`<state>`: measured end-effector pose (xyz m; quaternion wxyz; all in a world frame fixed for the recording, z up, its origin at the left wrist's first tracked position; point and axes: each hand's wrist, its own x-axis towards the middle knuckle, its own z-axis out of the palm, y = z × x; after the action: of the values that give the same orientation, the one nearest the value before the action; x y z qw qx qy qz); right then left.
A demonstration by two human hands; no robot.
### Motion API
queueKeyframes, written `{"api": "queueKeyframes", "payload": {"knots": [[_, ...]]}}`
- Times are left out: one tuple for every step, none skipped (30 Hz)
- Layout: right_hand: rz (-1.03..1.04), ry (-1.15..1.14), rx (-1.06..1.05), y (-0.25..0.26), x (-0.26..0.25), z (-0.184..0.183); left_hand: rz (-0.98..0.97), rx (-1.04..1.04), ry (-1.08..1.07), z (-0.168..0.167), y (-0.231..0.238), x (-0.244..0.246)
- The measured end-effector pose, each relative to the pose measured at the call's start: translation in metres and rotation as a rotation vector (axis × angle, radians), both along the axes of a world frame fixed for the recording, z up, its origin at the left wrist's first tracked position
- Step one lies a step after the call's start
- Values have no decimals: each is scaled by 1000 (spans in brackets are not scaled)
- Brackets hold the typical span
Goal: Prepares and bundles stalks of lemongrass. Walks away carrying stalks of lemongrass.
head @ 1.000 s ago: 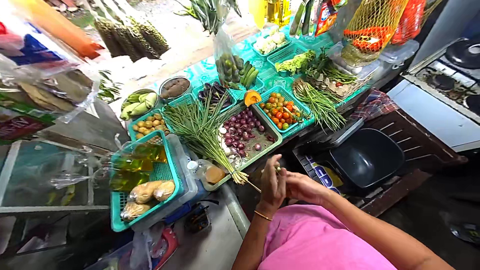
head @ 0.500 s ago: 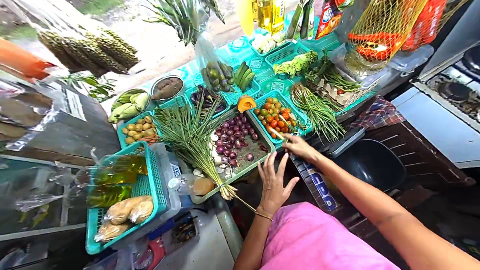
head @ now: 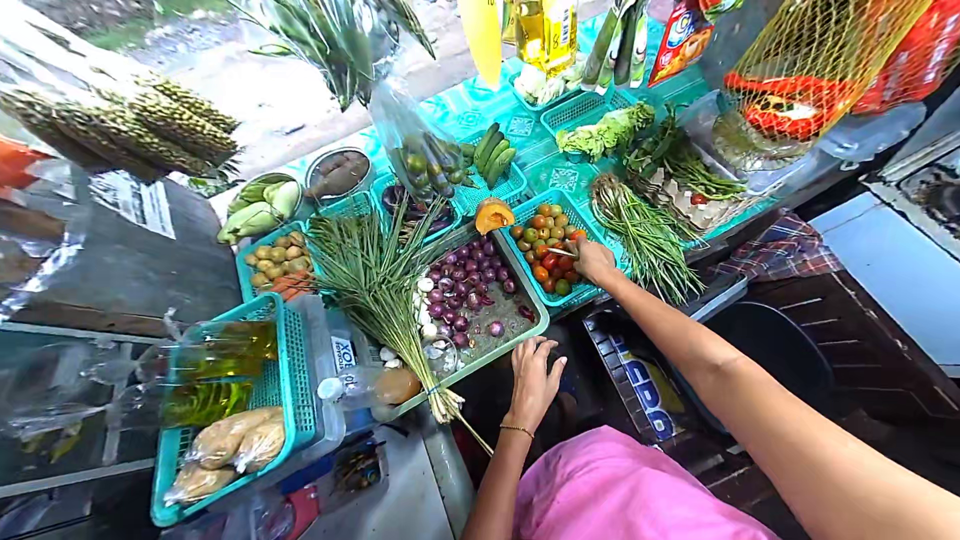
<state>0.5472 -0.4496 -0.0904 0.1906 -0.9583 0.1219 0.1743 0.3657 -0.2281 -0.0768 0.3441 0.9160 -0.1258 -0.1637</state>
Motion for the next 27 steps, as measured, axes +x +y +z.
{"api": "queueKeyframes", "payload": {"knots": [[-34, -3, -13, -1, 0, 1, 13, 8, 10, 1, -2, 7], [-65, 0, -22, -3, 1, 2, 25, 15, 13, 1, -5, 18], [-84, 13, -31, -5, 3, 2, 33, 26, 7, 2, -9, 31], [-97, 26, -43, -8, 5, 1, 34, 41, -2, 1, -15, 46], [-107, 45, -57, -10, 7, 0, 30, 63, -14, 0, -21, 64], [-120, 53, -64, -12, 8, -2, 26, 88, -29, -4, -28, 82], [-127, 42, -64, -14, 9, -4, 18, 120, -38, -8, -36, 99], [-120, 9, -52, -15, 10, -5, 8, 154, -42, -14, -43, 116], [-93, -35, -24, -16, 10, -7, -6, 186, -44, -19, -49, 131], [-40, -80, 26, -17, 11, -9, -25, 219, -49, -25, -55, 144], [33, -112, 79, -17, 13, -11, -45, 257, -58, -31, -61, 155], [124, -121, 110, -17, 15, -13, -67, 304, -70, -37, -66, 164], [212, -103, 110, -16, 19, -14, -87, 356, -72, -42, -71, 171], [286, -52, 84, -14, 24, -15, -97, 401, -61, -45, -76, 177], [350, 2, 39, -13, 30, -16, -100, 433, -49, -49, -79, 182], [401, 56, -2, -13, 37, -17, -98, 456, -40, -51, -82, 186], [439, 96, -31, -13, 45, -19, -88, 468, -42, -54, -85, 188], [467, 127, -45, -15, 52, -21, -75, 469, -59, -57, -85, 189], [491, 149, -50, -16, 58, -23, -61, 467, -77, -61, -85, 190], [520, 153, -52, -18, 63, -26, -48, 461, -97, -65, -84, 191], [546, 141, -47, -20, 67, -28, -39, 452, -114, -68, -83, 192], [562, 132, -39, -21, 69, -29, -33, 443, -123, -70, -82, 193], [571, 128, -32, -22, 70, -30, -28, 436, -126, -71, -82, 194], [572, 127, -29, -22, 70, -31, -23, 434, -127, -71, -83, 196], [571, 123, -28, -22, 70, -31, -18, 430, -121, -70, -85, 198], [567, 119, -24, -21, 68, -30, -16, 427, -111, -68, -86, 200], [559, 116, -19, -21, 67, -29, -16, 424, -102, -65, -88, 202]]}}
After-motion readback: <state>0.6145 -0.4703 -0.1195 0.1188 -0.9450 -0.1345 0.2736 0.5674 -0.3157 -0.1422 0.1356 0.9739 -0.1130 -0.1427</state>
